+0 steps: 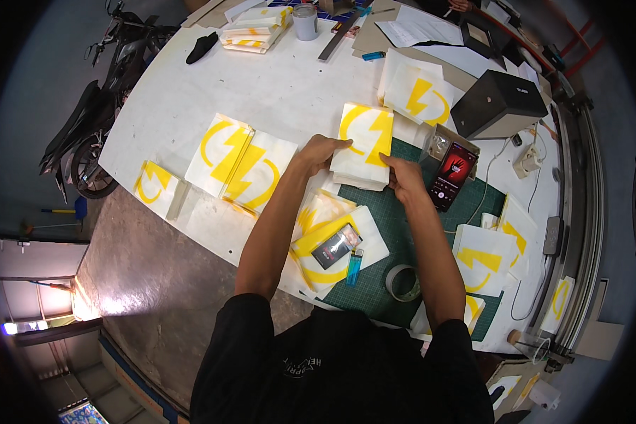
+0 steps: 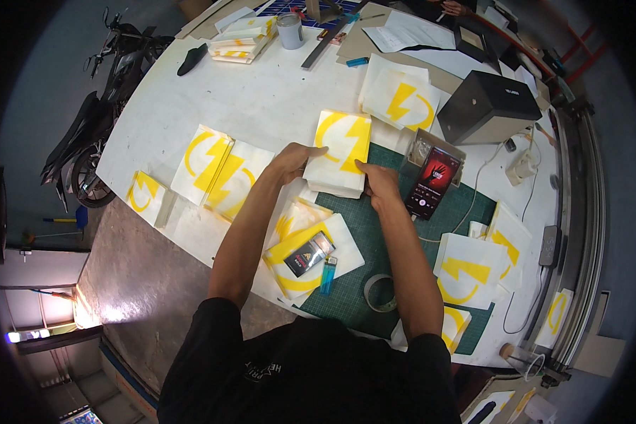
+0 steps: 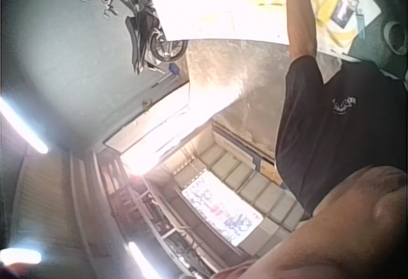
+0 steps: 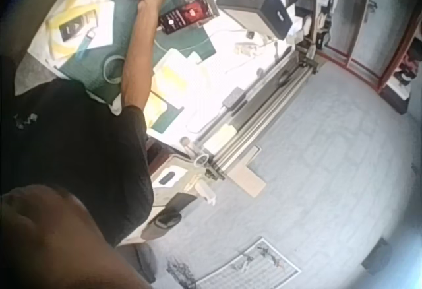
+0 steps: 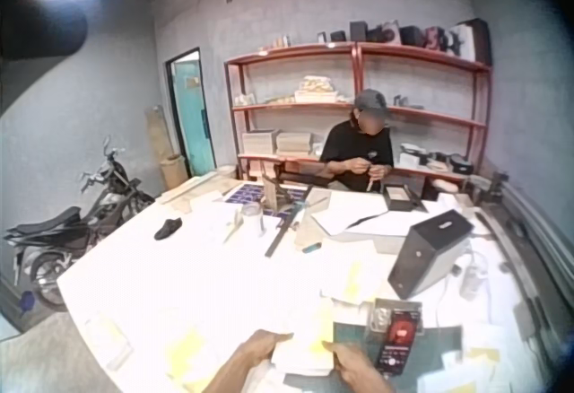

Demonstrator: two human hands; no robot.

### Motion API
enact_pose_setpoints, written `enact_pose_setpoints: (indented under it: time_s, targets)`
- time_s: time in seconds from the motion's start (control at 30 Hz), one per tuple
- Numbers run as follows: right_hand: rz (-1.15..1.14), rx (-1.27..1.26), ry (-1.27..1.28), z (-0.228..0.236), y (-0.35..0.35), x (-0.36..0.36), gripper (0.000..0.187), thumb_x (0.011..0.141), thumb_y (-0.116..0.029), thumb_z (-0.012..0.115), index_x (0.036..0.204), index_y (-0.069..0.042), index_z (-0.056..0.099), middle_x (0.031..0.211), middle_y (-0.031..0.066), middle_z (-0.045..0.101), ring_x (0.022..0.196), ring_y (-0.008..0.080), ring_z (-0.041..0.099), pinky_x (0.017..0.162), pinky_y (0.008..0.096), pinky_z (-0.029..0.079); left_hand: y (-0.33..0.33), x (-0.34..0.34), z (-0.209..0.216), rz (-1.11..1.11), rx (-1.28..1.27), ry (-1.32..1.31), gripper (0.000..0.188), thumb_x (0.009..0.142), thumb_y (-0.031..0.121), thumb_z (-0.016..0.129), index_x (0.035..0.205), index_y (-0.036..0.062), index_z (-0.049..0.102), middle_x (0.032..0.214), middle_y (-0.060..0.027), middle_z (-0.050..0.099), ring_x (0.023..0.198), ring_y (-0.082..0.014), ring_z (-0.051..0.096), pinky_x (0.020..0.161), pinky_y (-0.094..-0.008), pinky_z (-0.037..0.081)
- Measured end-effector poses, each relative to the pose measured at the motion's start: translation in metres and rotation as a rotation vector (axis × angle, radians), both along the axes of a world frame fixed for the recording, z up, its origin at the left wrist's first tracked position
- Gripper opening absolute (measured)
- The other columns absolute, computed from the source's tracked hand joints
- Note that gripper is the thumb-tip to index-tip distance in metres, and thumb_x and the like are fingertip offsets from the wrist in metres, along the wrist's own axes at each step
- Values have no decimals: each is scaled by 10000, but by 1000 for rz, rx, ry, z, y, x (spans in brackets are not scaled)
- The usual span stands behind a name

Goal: The person stacks white sheets with yellow graphics on a table, then places a clear plastic sheet over a graphic and rubs it with a squeegee tool to adhere it. The person repeats this process for multiple sheets, organizing them into piles.

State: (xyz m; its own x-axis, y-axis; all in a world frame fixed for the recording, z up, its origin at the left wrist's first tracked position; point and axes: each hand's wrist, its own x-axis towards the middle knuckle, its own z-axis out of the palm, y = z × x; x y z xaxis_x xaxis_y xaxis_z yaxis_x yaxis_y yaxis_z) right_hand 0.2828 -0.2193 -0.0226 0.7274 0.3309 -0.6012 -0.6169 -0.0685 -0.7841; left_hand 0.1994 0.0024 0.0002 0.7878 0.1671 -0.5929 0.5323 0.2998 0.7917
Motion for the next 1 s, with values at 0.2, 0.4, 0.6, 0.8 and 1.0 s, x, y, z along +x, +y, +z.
enact_pose_setpoints:
  time_s: [0.2, 0.4, 0.6, 0.8, 1.0]
  targets:
    - [-15, 147, -42, -8, -8, 2, 350, 823, -62, 834, 1105, 74, 680, 1006, 124, 725, 828, 191, 700, 717, 315, 554, 1, -8, 0, -2, -71, -64, 513, 898, 285, 787, 1229, -79, 641, 1111, -169, 722, 968, -266, 709, 875, -389, 570]
    - [29, 243, -136, 14, -21, -4, 381, 843, 14, 795, 1181, 97, 641, 1064, 139, 720, 958, 210, 701, 893, 308, 554, -14, -25, 13, -2, -22, -128, 493, 921, 263, 769, 1221, -102, 630, 1157, -167, 706, 1014, -253, 690, 911, -389, 539]
    - [206, 263, -349, 79, 6, -14, 358, 918, -15, 731, 1242, 68, 604, 1048, 93, 698, 963, 155, 679, 921, 280, 546, -31, -62, 44, 310, -7, -376, 567, 962, 245, 709, 1339, -133, 519, 1249, -199, 657, 1092, -245, 662, 961, -349, 514]
    - [404, 267, -447, 83, 63, -36, 388, 962, -49, 681, 1323, 53, 582, 1202, 116, 655, 1115, 166, 631, 980, 283, 520, -35, -99, 47, 757, 66, -461, 414, 959, 210, 611, 1244, -77, 524, 1168, -189, 596, 1051, -254, 621, 914, -337, 501]
    - [608, 483, -222, 104, 106, -74, 469, 1011, -56, 594, 1452, 50, 475, 1258, 116, 630, 1128, 171, 632, 1009, 303, 508, -25, -130, 39, 1005, 21, -664, 393, 958, 142, 551, 1253, -101, 458, 1221, -182, 507, 1149, -281, 544, 1010, -334, 435]
